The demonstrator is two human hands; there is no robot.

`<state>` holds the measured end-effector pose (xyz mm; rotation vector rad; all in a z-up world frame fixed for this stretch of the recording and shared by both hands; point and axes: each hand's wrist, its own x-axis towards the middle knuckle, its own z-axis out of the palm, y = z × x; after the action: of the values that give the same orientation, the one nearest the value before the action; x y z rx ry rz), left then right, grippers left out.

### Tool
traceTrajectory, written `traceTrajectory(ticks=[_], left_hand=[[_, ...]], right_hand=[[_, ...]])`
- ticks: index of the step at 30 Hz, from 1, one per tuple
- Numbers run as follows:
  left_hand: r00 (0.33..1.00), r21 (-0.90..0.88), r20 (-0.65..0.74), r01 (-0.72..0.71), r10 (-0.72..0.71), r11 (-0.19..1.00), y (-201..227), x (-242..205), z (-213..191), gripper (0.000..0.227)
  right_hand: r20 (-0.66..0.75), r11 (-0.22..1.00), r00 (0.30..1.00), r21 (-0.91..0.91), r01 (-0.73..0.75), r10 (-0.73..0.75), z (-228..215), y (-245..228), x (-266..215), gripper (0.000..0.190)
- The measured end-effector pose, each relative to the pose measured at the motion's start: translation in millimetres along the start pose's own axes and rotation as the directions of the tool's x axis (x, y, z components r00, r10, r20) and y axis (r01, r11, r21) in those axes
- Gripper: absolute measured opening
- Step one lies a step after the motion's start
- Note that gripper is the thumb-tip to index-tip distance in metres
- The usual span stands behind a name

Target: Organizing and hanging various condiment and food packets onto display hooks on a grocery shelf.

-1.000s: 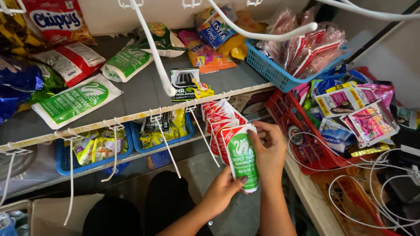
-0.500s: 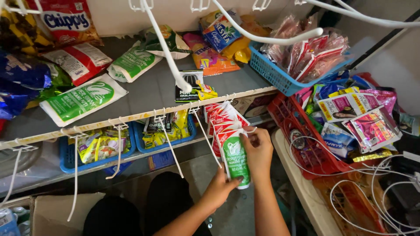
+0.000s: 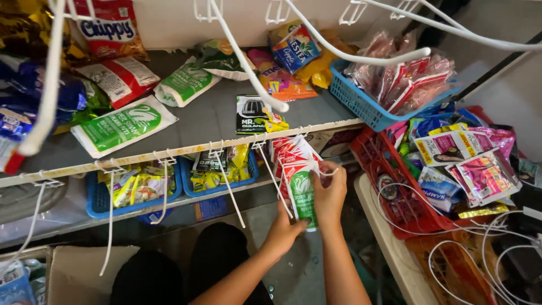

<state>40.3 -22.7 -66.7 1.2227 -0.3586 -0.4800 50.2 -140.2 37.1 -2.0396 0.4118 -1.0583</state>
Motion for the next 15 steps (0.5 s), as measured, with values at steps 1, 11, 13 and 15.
traceTrajectory(ticks=[1,11,13,15], left_hand=[[0.999,-0.004,0.011,-0.042,0.042,0.999,-8,2,-3,0.07],[1.0,0.207,-0.002,-0.006,0.007,0.978,-15,-32,-86,0.053],[0.998,0.208,0.047,-0.038,0.029,0.977,-14,-50,-112,0.046],[1.0,0.226,0.018,-0.021,0.017,0.974,5,-72,-140,0.039]], right_hand=[[-0.026,0.998,0.999,-0.046,0.038,-0.039,1,-1,-1,0.028],[-0.103,0.986,0.994,0.156,0.056,-0.04,-31,-25,-30,0.033],[-0.241,0.955,0.967,0.26,0.146,-0.083,-41,-56,-40,0.026],[-0.268,0.887,0.954,0.397,0.234,-0.132,-33,-84,-46,0.023]])
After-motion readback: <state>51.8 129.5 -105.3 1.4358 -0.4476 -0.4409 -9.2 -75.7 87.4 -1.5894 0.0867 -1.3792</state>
